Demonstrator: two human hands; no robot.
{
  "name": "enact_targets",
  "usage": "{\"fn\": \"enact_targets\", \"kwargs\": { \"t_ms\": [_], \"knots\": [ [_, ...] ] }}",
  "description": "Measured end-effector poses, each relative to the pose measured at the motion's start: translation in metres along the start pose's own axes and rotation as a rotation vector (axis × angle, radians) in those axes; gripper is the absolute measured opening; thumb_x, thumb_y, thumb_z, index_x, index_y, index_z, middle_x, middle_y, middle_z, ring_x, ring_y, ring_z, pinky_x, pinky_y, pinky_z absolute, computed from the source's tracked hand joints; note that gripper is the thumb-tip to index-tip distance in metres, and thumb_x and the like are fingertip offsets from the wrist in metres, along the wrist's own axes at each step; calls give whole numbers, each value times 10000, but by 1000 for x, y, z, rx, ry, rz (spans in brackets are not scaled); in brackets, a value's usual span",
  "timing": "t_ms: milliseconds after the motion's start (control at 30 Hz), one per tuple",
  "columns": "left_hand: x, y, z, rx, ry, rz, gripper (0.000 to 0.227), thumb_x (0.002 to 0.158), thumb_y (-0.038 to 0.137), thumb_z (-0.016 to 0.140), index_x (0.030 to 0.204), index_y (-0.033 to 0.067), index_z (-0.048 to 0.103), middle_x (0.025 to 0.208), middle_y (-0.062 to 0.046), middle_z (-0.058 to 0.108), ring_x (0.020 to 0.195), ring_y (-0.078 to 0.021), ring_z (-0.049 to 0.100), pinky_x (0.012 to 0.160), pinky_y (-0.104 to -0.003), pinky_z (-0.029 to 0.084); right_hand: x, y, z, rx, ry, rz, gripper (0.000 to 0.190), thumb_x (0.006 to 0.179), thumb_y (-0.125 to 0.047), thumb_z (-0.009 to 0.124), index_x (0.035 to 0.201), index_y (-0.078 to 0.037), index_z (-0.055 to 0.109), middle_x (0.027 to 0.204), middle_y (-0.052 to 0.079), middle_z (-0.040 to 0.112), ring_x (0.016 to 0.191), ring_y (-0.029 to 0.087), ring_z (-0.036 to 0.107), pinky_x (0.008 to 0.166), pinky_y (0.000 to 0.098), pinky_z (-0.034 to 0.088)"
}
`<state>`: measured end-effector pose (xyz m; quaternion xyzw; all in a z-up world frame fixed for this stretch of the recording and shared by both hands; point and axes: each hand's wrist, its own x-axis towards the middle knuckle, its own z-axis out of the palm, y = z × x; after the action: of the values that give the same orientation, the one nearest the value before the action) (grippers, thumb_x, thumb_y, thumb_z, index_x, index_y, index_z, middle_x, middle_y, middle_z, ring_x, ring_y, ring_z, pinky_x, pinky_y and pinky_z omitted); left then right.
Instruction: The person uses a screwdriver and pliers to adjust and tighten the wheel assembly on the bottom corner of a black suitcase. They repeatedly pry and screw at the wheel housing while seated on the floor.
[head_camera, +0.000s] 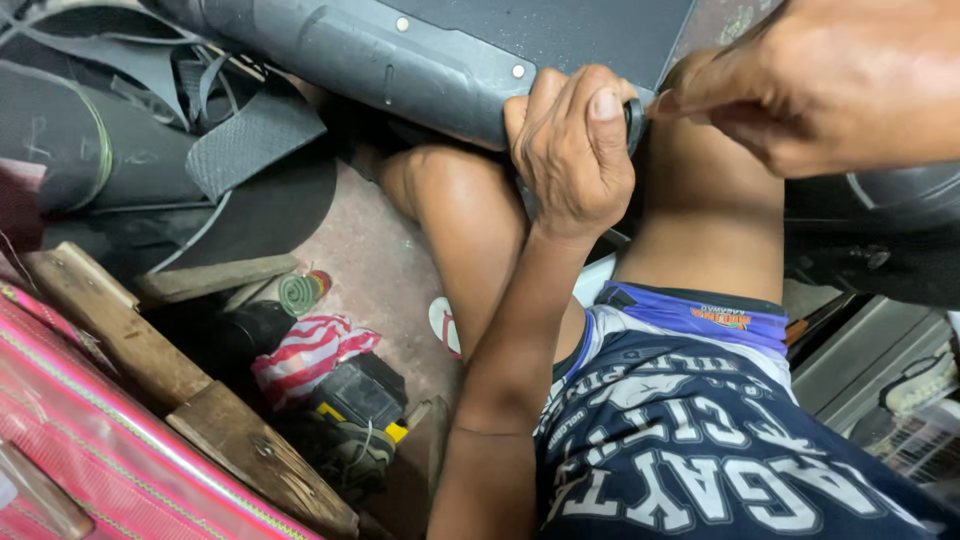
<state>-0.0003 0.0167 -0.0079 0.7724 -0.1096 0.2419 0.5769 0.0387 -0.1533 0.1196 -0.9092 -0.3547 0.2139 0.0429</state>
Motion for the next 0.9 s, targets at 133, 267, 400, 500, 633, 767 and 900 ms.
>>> {"fn": "enact_targets", "kwargs": {
  "t_ms": [133, 267, 400, 500, 633, 767, 900],
  "knots": [
    [-5, -2, -3, 19, 25, 8, 372, 1142, 276, 324, 945, 151, 614, 873, 28, 631, 822, -192, 566, 829, -345, 357, 14, -14, -9, -222, -268, 235, 439, 891, -103, 647, 1314, -208, 700, 884, 84, 783, 691, 166, 738, 654, 270, 578],
    [-7, -5, -2, -12, 25, 33, 347, 1153, 294, 319, 1000, 149, 595, 924, 36, 659, 867, -189, 576, 857, -336, 367, 9, 21, 23, 72, -71, 72, 434, 846, -16, 637, 1259, -101, 741, 878, 115, 773, 653, 166, 701, 597, 290, 551],
    [-5, -6, -3, -32, 40, 48, 337, 1143, 297, 328, 1038, 147, 611, 936, 25, 651, 869, -186, 582, 848, -336, 368, 6, 80, 48, 509, -29, 80, 308, 947, -56, 629, 1215, -69, 780, 799, 83, 737, 563, 172, 578, 480, 310, 459],
    [-5, -6, 2, -12, 43, 16, 329, 1137, 290, 346, 1012, 152, 618, 904, 31, 649, 847, -187, 585, 832, -343, 370, 9, 101, 55, 629, -127, 233, 321, 1000, -72, 617, 1277, -94, 777, 756, 132, 695, 515, 219, 532, 414, 361, 439],
    [-5, -7, 7, 51, 60, 45, 310, 1129, 268, 362, 995, 144, 612, 961, -4, 650, 870, -231, 583, 817, -371, 363, 16, 76, 14, 546, -302, 476, 379, 1035, -80, 595, 1362, -170, 766, 709, 211, 648, 524, 274, 527, 412, 436, 458],
    [0, -6, 0, 77, 79, 99, 307, 1096, 229, 399, 931, 117, 632, 899, -75, 636, 892, -311, 583, 846, -456, 372, 24, -5, -35, 115, -47, -184, 485, 699, -129, 670, 1175, -98, 755, 993, 173, 770, 845, 336, 725, 752, 447, 568],
    [-1, -8, -1, 53, 90, 114, 355, 1103, 251, 360, 931, 103, 633, 897, -87, 640, 898, -324, 578, 855, -461, 376, 39, -66, -54, -132, -220, 290, 426, 747, -166, 679, 1162, -233, 751, 995, 142, 744, 933, 394, 693, 799, 509, 560]
  ]
}}
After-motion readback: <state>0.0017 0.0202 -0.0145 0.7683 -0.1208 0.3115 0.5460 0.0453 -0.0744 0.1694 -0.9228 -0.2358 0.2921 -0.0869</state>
